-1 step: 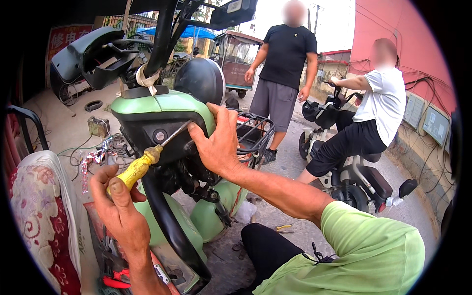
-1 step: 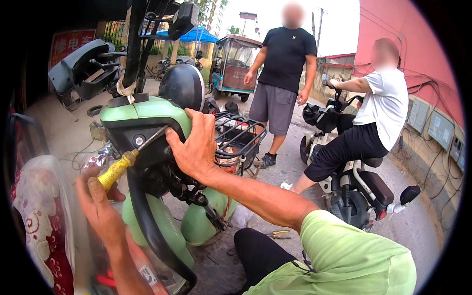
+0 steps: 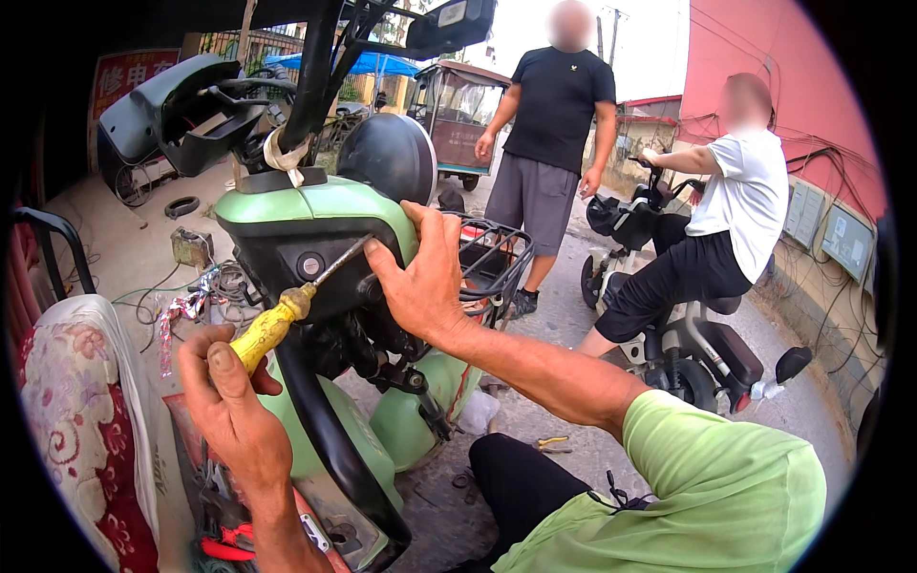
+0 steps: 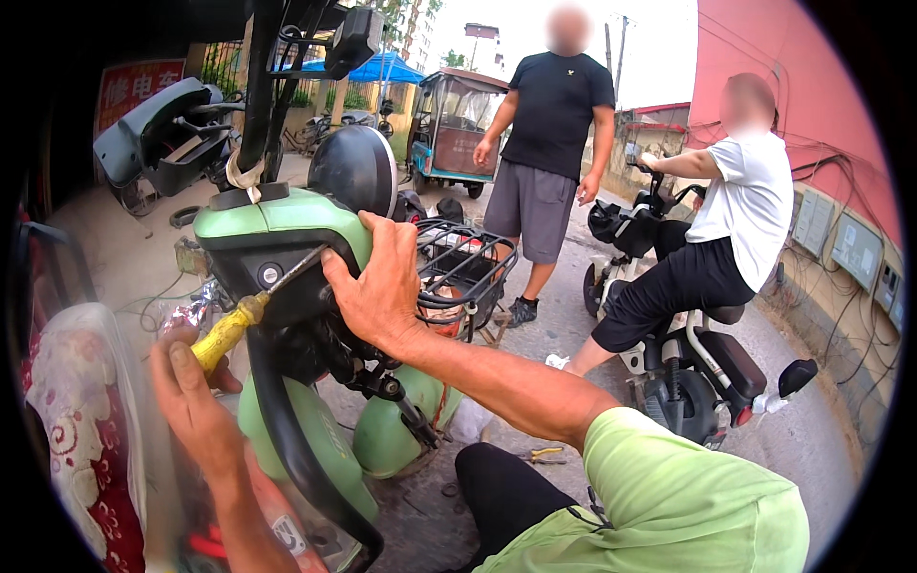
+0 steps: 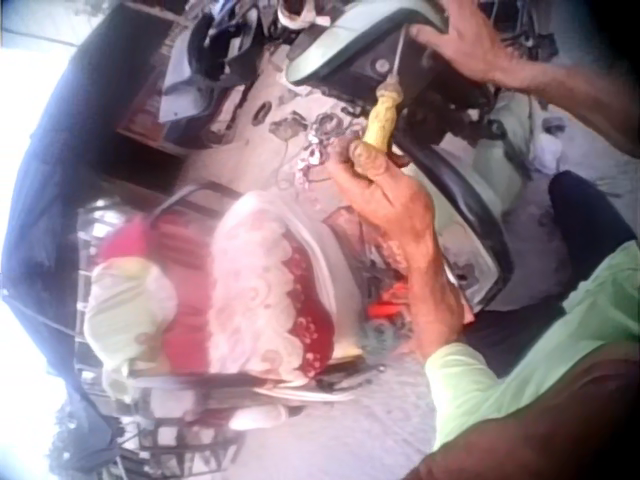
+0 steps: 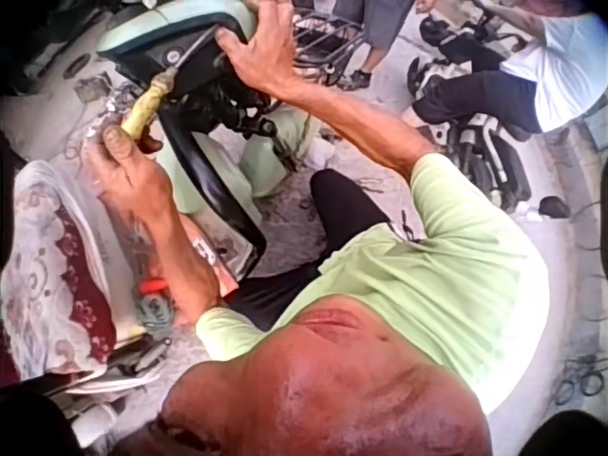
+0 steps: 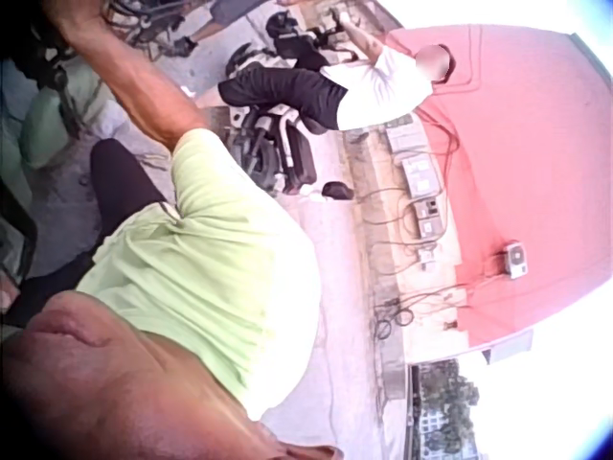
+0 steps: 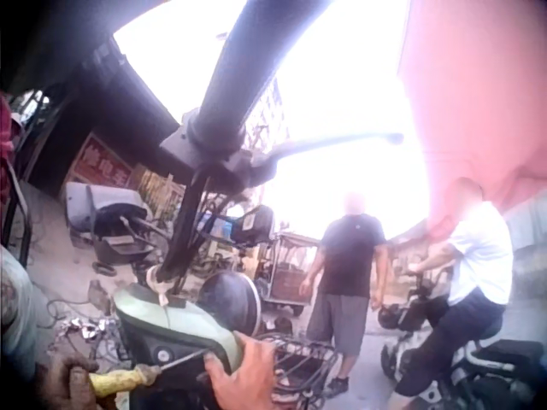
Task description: The person uses a yellow screwdriver to tighten screws on the front panel of a green scooter. They then switch to a blue screwdriver to continue securing the same panel. The scooter remains stationary throughout the process.
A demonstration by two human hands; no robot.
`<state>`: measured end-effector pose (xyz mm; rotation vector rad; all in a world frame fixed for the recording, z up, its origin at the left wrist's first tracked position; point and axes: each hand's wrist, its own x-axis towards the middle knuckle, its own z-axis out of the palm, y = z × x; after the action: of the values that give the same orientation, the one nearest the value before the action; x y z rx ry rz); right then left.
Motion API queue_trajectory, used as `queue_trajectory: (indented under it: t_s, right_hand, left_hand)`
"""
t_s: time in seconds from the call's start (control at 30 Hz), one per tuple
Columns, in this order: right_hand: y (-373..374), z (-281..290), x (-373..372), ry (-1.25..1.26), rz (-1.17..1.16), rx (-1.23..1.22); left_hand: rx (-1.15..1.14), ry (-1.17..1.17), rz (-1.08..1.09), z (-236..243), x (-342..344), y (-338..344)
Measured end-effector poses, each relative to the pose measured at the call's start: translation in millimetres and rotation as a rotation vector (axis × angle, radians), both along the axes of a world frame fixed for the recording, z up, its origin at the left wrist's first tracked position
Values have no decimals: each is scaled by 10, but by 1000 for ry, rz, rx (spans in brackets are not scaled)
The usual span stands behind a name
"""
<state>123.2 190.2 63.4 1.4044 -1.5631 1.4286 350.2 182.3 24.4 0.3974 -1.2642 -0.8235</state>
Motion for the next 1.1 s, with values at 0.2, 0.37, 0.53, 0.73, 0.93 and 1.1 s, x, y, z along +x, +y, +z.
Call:
queue_trajectory:
  t_s: [0.2,0.37,0.53,0.73,0.93,1.1]
  right_hand:
    - [17,1,-6,-19,16,-5]
    - [17,-13,-1,-23,20,-19]
    - [9,-13,-12,-22,16,-20]
    - [-28,-14,-13,-2,29,-58]
    - [-51,-43,-24,31,-5,-32]
    - [-66,-94,-80,47,45,-35]
  left_hand:
    - [0,93,-40,62,-104,128]
    - [32,54,-6,38,-93,114]
    - [51,-32,31,2,-30,38]
    - [-60,-49,46,103,6,49]
    - [-114,-125,142,55,32,-29]
    - [-115,-119,140,147,68,30]
